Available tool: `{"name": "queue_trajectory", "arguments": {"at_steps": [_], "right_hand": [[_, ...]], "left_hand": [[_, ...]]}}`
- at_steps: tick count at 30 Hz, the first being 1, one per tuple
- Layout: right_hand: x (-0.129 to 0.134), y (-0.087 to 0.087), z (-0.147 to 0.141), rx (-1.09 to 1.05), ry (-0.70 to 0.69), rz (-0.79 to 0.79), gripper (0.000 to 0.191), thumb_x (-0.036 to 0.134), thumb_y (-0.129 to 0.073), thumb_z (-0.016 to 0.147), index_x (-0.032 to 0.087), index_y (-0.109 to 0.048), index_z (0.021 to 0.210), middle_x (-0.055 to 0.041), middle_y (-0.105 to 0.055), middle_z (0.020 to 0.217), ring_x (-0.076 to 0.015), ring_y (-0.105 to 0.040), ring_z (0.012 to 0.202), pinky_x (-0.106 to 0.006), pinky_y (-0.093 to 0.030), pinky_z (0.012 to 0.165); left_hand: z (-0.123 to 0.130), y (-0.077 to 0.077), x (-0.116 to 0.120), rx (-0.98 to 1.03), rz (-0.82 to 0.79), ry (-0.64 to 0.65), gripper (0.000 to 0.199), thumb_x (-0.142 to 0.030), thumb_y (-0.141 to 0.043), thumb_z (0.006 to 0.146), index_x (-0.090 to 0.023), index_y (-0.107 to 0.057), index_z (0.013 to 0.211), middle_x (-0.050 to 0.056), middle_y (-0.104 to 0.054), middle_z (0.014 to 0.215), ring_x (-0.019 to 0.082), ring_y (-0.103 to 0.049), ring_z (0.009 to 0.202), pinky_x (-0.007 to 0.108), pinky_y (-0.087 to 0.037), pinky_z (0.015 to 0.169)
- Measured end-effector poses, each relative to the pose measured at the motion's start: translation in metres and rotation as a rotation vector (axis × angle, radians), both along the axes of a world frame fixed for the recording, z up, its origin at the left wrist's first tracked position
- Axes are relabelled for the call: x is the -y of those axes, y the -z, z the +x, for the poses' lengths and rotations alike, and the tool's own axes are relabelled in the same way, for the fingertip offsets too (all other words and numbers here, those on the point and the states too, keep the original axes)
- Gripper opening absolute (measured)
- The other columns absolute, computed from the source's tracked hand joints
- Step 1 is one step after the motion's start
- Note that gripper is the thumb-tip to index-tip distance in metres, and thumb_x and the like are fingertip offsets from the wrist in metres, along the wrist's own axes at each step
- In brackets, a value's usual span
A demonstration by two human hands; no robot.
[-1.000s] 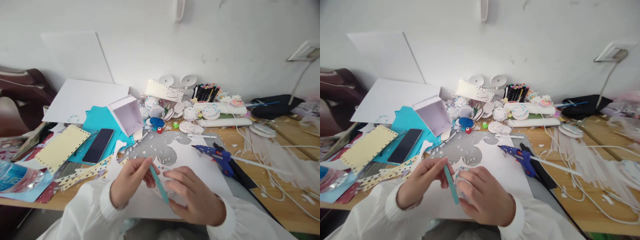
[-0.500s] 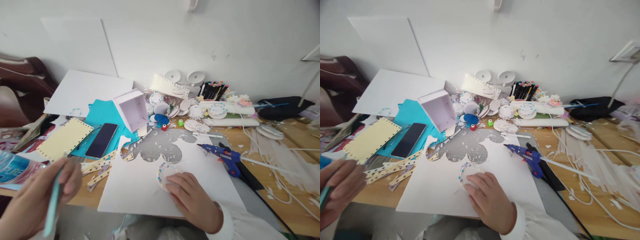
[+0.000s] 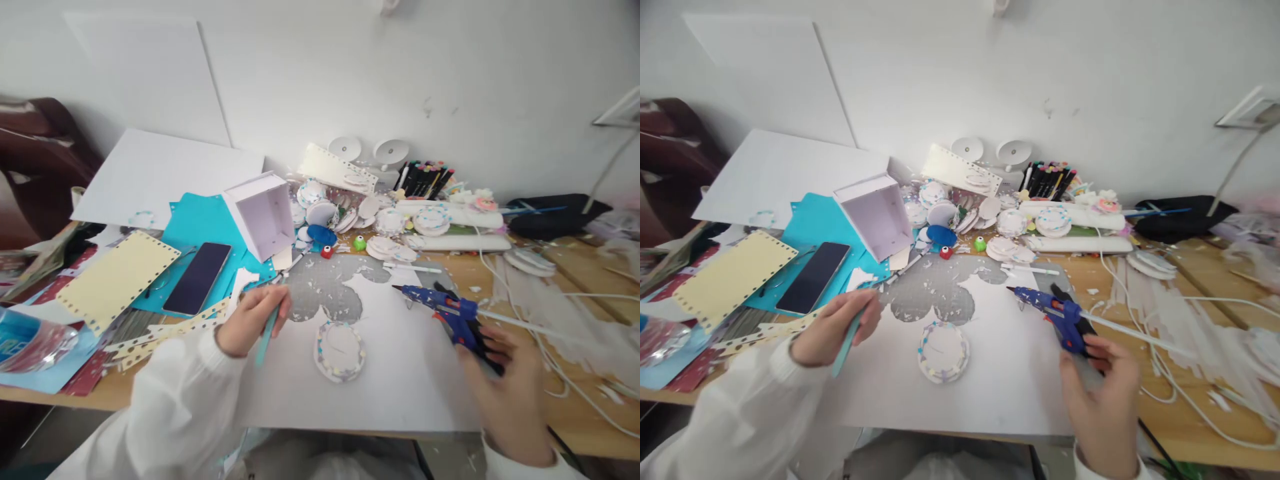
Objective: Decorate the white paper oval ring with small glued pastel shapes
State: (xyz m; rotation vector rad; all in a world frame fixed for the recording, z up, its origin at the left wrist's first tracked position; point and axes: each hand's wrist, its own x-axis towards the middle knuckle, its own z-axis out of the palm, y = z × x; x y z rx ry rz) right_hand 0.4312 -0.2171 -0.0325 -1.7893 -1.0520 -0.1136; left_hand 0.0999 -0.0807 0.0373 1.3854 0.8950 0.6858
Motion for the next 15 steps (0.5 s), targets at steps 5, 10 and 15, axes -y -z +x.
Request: {"name": "queue_trajectory", "arguments": {"at_steps": [5,10,15], "right_hand": [[-0.024,0.011,0.019,0.342,-0.028,-0.197,0.034,0.040,-0.057,0.074,0.016,-0.052,0.097,-0.0123,-0.056,0.085,-0.0317,-0.054,0.082,-0.052,-0.045,0.075],[-0.041,0.000,0.021,0.466,-0.134,-0.243,0.020,0.033,-0.045,0.082,0.018,-0.054,0.091,-0.0134,-0.058,0.079,-0.0317,-0.056,0.079,-0.047,-0.045,0.070],[-0.055,-0.037,0.011,0.277,0.035,-0.320,0.024,0.045,-0.060,0.069,0.022,-0.058,0.073,-0.0070,-0.057,0.060,-0.0280,-0.057,0.059,-0.038,-0.042,0.053]], "left_hand": [[0.054,0.026,-0.038,0.183,-0.100,0.093,0.041,-0.048,-0.046,0.087,-0.019,-0.040,0.058,-0.007,-0.037,0.036,0.008,-0.029,0.036,0.022,-0.025,0.041],[0.063,0.044,-0.044,0.194,-0.109,0.133,0.044,-0.052,-0.045,0.086,-0.021,-0.037,0.056,-0.007,-0.034,0.035,0.008,-0.027,0.035,0.022,-0.021,0.040],[0.059,0.046,-0.037,0.165,-0.063,0.197,0.051,-0.058,-0.046,0.085,-0.020,-0.038,0.052,-0.005,-0.038,0.036,0.008,-0.032,0.037,0.025,-0.027,0.045]]}}
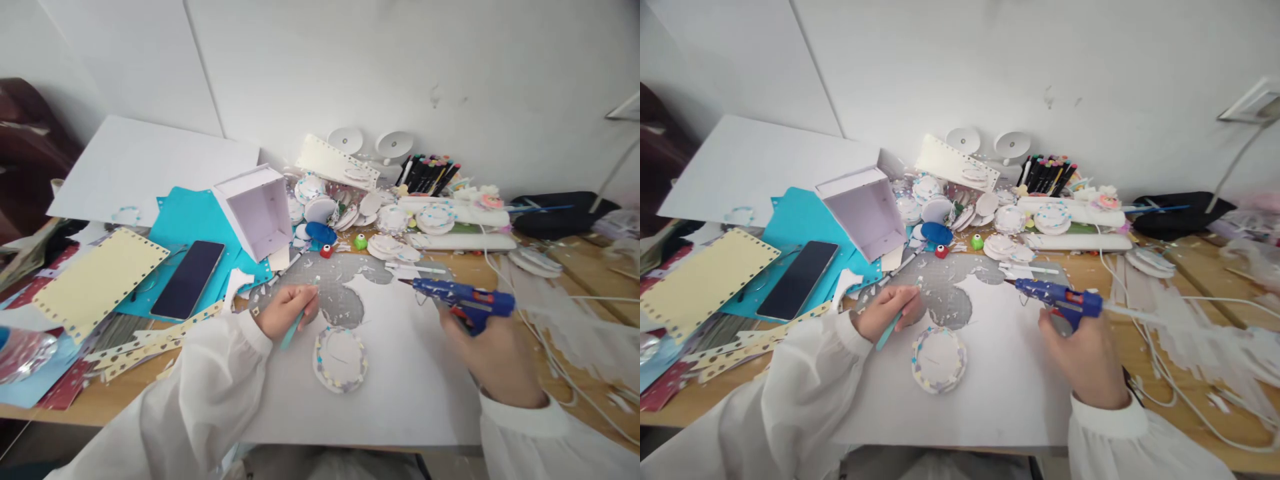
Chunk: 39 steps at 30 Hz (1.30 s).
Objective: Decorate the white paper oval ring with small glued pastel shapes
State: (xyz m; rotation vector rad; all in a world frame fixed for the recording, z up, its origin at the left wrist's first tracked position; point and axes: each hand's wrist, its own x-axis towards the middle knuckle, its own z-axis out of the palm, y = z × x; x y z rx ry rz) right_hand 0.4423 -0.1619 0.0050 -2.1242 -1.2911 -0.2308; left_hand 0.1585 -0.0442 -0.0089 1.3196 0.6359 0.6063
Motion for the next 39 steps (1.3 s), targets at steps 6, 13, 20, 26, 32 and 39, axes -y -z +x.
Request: {"name": "queue_trajectory", "arguments": {"at_steps": [6,13,20,26,32,39], "right_hand": [[-0.034,-0.016,-0.044,-0.277,0.020,0.100,0.022,0.038,-0.068,0.057,0.022,-0.053,0.051,-0.0018,-0.055,0.045,-0.0202,-0.053,0.045,-0.034,-0.043,0.047],[-0.039,0.011,-0.077,-0.389,-0.274,0.166,0.007,0.025,-0.063,0.062,0.021,-0.059,0.067,0.0034,-0.054,0.047,-0.0158,-0.051,0.044,-0.027,-0.042,0.041],[-0.036,0.016,-0.069,-0.357,-0.303,0.132,0.019,0.025,-0.060,0.065,0.019,-0.059,0.083,-0.0013,-0.061,0.061,-0.0193,-0.058,0.056,-0.030,-0.047,0.048],[-0.036,0.018,-0.068,-0.356,-0.353,0.104,0.014,0.023,-0.059,0.066,0.021,-0.057,0.080,-0.0018,-0.063,0.066,-0.0207,-0.060,0.061,-0.031,-0.049,0.053],[-0.035,0.018,-0.069,-0.373,-0.356,0.089,0.014,0.022,-0.059,0.065,0.021,-0.056,0.079,-0.0004,-0.063,0.067,-0.0190,-0.060,0.058,-0.030,-0.049,0.054],[-0.035,0.020,-0.068,-0.384,-0.374,0.066,0.016,0.020,-0.058,0.065,0.022,-0.056,0.081,0.0003,-0.064,0.068,-0.0177,-0.060,0.058,-0.029,-0.049,0.055]], "left_hand": [[-0.006,-0.004,0.008,-0.076,0.067,0.074,0.057,-0.061,-0.041,0.088,-0.018,-0.041,0.051,-0.005,-0.040,0.038,0.006,-0.034,0.034,0.024,-0.026,0.044],[-0.011,-0.012,0.017,-0.150,0.050,0.207,0.058,-0.062,-0.038,0.089,-0.019,-0.038,0.051,-0.006,-0.037,0.040,0.006,-0.036,0.032,0.021,-0.027,0.038],[-0.010,-0.009,0.016,-0.146,0.032,0.270,0.055,-0.059,-0.039,0.090,-0.019,-0.041,0.052,-0.004,-0.040,0.042,0.006,-0.039,0.032,0.020,-0.028,0.036],[-0.009,-0.010,0.016,-0.177,0.023,0.270,0.056,-0.060,-0.038,0.089,-0.018,-0.041,0.052,-0.004,-0.041,0.044,0.005,-0.039,0.033,0.020,-0.029,0.036],[-0.009,-0.012,0.016,-0.195,0.033,0.261,0.058,-0.064,-0.039,0.087,-0.018,-0.041,0.051,-0.004,-0.041,0.043,0.005,-0.039,0.032,0.020,-0.030,0.036],[-0.009,-0.010,0.015,-0.166,0.041,0.276,0.060,-0.064,-0.040,0.087,-0.017,-0.042,0.051,-0.004,-0.043,0.044,0.004,-0.039,0.032,0.018,-0.031,0.036]]}}
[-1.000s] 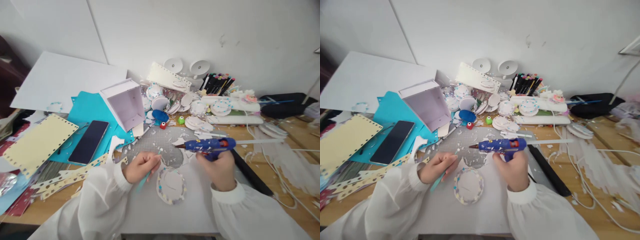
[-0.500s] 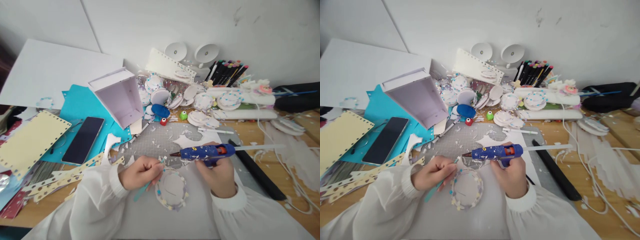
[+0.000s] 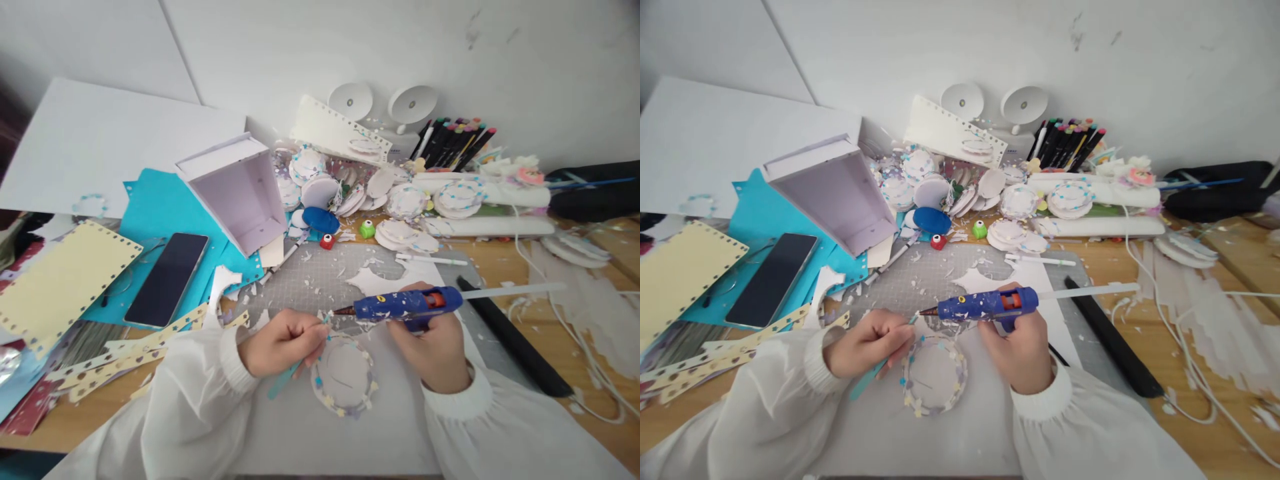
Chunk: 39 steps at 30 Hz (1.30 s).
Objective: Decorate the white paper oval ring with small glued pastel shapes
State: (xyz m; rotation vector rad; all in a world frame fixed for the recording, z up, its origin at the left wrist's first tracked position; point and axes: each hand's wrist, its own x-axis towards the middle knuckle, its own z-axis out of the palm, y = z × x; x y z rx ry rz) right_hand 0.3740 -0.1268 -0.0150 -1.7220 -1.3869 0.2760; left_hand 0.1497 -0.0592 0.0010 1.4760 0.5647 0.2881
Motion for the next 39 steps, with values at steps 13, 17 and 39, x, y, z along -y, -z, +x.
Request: {"name": "queue_trajectory", "arguments": {"at_steps": [13,17,39], "right_hand": [[-0.0001,0.0000,-0.0002,0.026,-0.011,0.027,0.013,0.020,-0.059,0.066,0.021,-0.056,0.079,-0.0008,-0.062,0.069,-0.0186,-0.061,0.059,-0.029,-0.049,0.053],[-0.0008,-0.0005,-0.0004,0.028,-0.004,0.022,0.013,0.020,-0.058,0.065,0.021,-0.055,0.078,0.0000,-0.062,0.067,-0.0178,-0.061,0.058,-0.028,-0.049,0.052],[-0.0020,-0.0033,0.0000,0.097,-0.019,0.064,0.013,0.019,-0.059,0.067,0.021,-0.053,0.079,0.0020,-0.059,0.066,-0.0153,-0.057,0.054,-0.026,-0.046,0.050]], "left_hand": [[-0.0004,-0.0001,-0.0004,-0.007,0.003,0.003,0.058,-0.061,-0.040,0.088,-0.017,-0.042,0.051,-0.004,-0.042,0.042,0.005,-0.037,0.033,0.019,-0.031,0.037],[-0.0004,-0.0004,-0.0002,-0.004,0.003,0.002,0.059,-0.063,-0.039,0.088,-0.017,-0.042,0.051,-0.004,-0.042,0.042,0.005,-0.037,0.033,0.019,-0.030,0.037],[-0.0007,0.0038,-0.0009,-0.001,-0.009,0.010,0.059,-0.063,-0.039,0.088,-0.017,-0.042,0.052,-0.004,-0.041,0.042,0.005,-0.039,0.033,0.019,-0.031,0.037]]}}
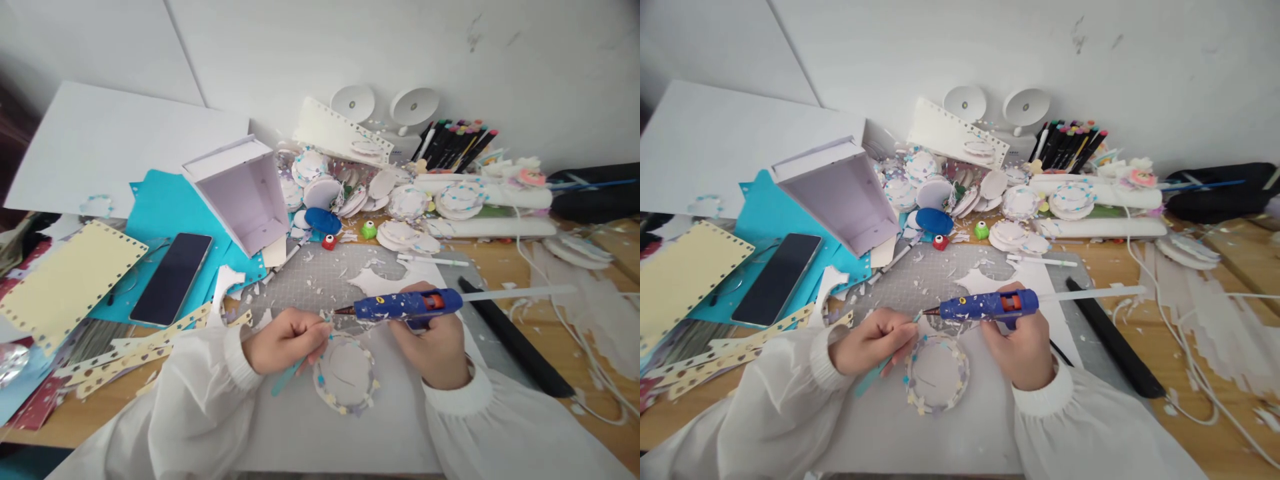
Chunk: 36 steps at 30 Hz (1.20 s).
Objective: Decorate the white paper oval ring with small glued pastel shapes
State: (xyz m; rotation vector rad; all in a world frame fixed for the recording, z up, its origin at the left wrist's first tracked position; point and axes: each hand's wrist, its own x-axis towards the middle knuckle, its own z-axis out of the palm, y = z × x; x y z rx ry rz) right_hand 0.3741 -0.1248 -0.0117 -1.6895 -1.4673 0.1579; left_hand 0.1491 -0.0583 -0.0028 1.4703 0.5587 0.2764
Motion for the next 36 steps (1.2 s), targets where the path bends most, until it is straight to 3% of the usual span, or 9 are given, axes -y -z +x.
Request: {"name": "queue_trajectory", "arguments": {"at_steps": [6,12,15,20,23,27,32,36], "right_hand": [[0.000,0.002,0.003,0.104,-0.006,0.114,0.012,0.018,-0.061,0.070,0.022,-0.052,0.077,-0.0001,-0.059,0.071,-0.0173,-0.059,0.061,-0.028,-0.047,0.055],[-0.003,0.002,0.019,0.085,0.239,0.127,0.019,0.034,-0.069,0.071,0.021,-0.057,0.078,-0.0011,-0.059,0.062,-0.0186,-0.055,0.052,-0.032,-0.047,0.053],[0.003,0.000,0.039,0.132,0.313,0.085,0.026,0.044,-0.065,0.074,0.020,-0.059,0.079,-0.0053,-0.060,0.066,-0.0222,-0.057,0.057,-0.036,-0.047,0.055],[0.023,0.010,0.073,0.287,0.235,0.032,0.030,0.043,-0.053,0.082,0.017,-0.058,0.094,-0.0147,-0.063,0.085,-0.0329,-0.062,0.082,-0.046,-0.050,0.070],[0.029,0.021,0.086,0.366,0.145,-0.007,0.032,0.043,-0.048,0.083,0.015,-0.056,0.096,-0.0168,-0.062,0.086,-0.0352,-0.061,0.086,-0.049,-0.049,0.073],[0.041,0.027,0.099,0.417,0.140,-0.070,0.035,0.045,-0.049,0.081,0.014,-0.055,0.097,-0.0153,-0.060,0.084,-0.0336,-0.060,0.083,-0.049,-0.050,0.072],[0.081,0.004,0.096,0.634,0.132,-0.181,0.040,0.046,-0.046,0.083,0.012,-0.056,0.102,-0.0192,-0.062,0.091,-0.0376,-0.061,0.086,-0.055,-0.050,0.072],[0.097,-0.035,0.054,0.546,-0.108,-0.073,0.031,0.038,-0.046,0.090,0.018,-0.055,0.112,-0.0140,-0.063,0.107,-0.0312,-0.063,0.097,-0.048,-0.052,0.082]], "left_hand": [[0.001,-0.003,0.001,-0.014,-0.009,-0.016,0.060,-0.066,-0.040,0.086,-0.017,-0.042,0.051,-0.005,-0.041,0.042,0.005,-0.039,0.033,0.018,-0.031,0.037],[0.001,-0.004,0.000,-0.039,-0.013,-0.059,0.061,-0.067,-0.041,0.084,-0.017,-0.044,0.050,-0.004,-0.040,0.038,0.006,-0.038,0.032,0.020,-0.033,0.038],[0.001,-0.003,-0.001,-0.061,-0.025,-0.096,0.060,-0.066,-0.042,0.084,-0.017,-0.046,0.050,-0.004,-0.040,0.036,0.007,-0.038,0.031,0.020,-0.030,0.036],[0.001,-0.009,-0.003,0.000,0.108,-0.180,0.059,-0.059,-0.046,0.084,-0.014,-0.057,0.049,-0.002,-0.044,0.039,0.007,-0.035,0.036,0.022,-0.028,0.041],[-0.001,-0.017,0.000,0.008,0.133,-0.239,0.056,-0.054,-0.046,0.086,-0.013,-0.063,0.052,-0.003,-0.040,0.036,0.006,-0.030,0.035,0.022,-0.025,0.040],[-0.005,-0.030,0.010,-0.026,0.137,-0.347,0.053,-0.049,-0.047,0.086,-0.011,-0.069,0.057,-0.004,-0.039,0.032,0.006,-0.030,0.030,0.022,-0.024,0.038],[-0.004,-0.044,0.023,-0.060,0.110,-0.480,0.052,-0.046,-0.044,0.088,-0.012,-0.070,0.059,-0.003,-0.040,0.030,0.006,-0.033,0.029,0.021,-0.024,0.037],[0.010,-0.055,0.031,-0.073,0.106,-0.566,0.050,-0.040,-0.041,0.090,-0.012,-0.073,0.063,-0.004,-0.038,0.029,0.007,-0.032,0.030,0.021,-0.026,0.039]]}}
